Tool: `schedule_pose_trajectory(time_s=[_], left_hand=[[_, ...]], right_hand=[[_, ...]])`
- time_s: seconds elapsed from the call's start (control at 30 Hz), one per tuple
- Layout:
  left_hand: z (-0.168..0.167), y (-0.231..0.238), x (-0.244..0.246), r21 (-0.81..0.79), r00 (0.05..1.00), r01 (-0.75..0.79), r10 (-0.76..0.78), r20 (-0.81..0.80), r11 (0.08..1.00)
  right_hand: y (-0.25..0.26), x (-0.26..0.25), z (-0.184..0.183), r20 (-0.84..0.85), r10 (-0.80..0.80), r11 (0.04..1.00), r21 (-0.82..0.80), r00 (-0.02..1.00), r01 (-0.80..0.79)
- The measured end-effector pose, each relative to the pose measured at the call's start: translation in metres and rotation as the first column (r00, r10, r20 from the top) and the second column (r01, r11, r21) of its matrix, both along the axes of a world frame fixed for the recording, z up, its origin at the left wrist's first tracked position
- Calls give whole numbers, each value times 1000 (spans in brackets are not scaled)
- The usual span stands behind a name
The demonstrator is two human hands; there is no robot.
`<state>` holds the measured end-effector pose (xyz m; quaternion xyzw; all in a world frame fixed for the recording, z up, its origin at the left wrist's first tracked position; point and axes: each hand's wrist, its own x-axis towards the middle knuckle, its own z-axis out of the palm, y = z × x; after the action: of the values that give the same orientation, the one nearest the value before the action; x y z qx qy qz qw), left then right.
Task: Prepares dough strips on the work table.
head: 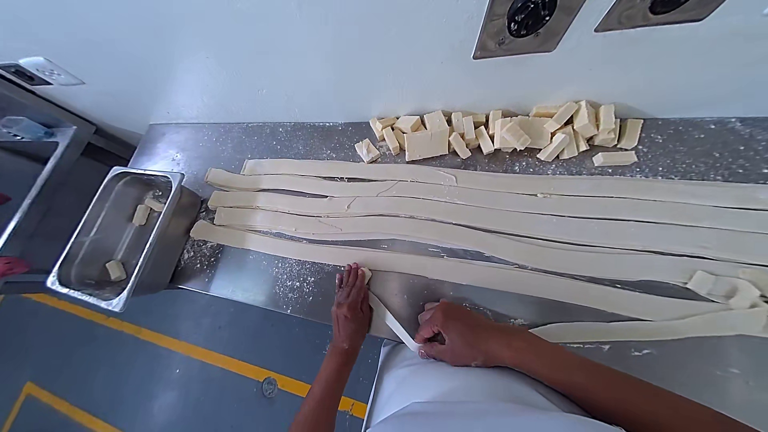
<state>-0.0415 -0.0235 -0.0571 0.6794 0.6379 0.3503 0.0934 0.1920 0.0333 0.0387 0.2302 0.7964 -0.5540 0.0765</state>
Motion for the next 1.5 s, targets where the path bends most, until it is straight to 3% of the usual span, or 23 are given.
schedule_pose_trajectory(time_s=[0.1,0.23,0.4,0.5,0.57,0.77,0.87,1.03,1.2,1.37,1.5], left_hand=[[10,-9,-2,-48,994,107,-106,31,993],[4,-6,-1,-71,996,33,-27,91,997],[3,0,3,-36,998,-52,53,26,998],[4,-6,3,-53,996,76,-79,-42,996],[12,-7,0,-90,994,106,-106,9,990],[7,-3,15,-94,993,20,-9,120,995],[11,1,9,-60,993,-56,62,96,997],[12,-9,3,-92,996,89,-86,31,992],[8,-6,8,-125,990,1,16,137,992],[3,-3,17,-45,992,-46,51,116,998],[10,-11,15,-83,992,92,-84,95,992]], right_hand=[[0,0,-2,0,1,1000,-4,1000,-1],[1,-3,-2,5,-2,1000,-28,1000,2],[-1,0,-5,0,-14,999,-51,1000,14],[1,2,-6,1,-33,998,-47,999,33],[1,1,-7,9,-51,996,-71,999,52],[-1,4,-11,64,-161,977,-129,985,168],[-2,7,-13,100,-201,967,-142,975,214],[-2,6,-16,127,-231,958,-141,965,248],[-1,5,-16,143,-232,954,-157,962,254],[-2,7,-20,174,-286,935,-164,942,314],[0,7,-21,211,-356,902,-177,910,394]])
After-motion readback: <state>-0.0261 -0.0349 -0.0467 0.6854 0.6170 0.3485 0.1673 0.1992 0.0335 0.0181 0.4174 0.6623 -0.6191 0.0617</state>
